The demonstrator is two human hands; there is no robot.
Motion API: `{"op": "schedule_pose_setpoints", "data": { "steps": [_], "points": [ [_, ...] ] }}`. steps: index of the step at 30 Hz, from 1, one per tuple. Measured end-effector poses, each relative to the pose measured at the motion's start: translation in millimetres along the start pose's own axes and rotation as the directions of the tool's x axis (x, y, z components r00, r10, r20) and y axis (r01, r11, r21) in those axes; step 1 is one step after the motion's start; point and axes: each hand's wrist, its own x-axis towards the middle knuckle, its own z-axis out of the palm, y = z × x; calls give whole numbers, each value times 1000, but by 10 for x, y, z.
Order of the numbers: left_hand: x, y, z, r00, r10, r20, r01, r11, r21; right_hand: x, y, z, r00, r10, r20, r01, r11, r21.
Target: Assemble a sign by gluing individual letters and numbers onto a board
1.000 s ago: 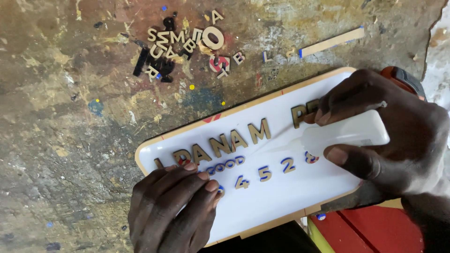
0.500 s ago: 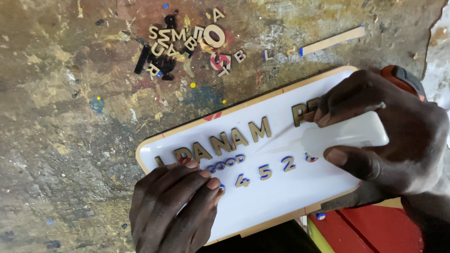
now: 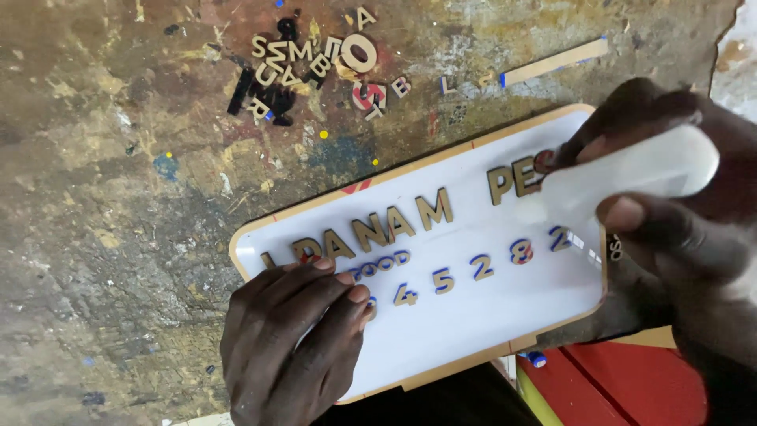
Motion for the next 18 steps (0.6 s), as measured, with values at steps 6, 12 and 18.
{"op": "schedule_pose_setpoints", "data": {
  "steps": [6,12,18],
  "points": [
    [6,40,-73,998,6,66,-3,999,-39,290,469,-195,964,-251,92,186,877,444],
    [-27,32,-84,994,43,100,-37,998,-56,272,376,-152,848,-500,174,487,866,116],
    [-25,80,-77,995,93,47,-89,993,-72,757,305,-86,667,-729,156,744,642,-186]
  ]
}}
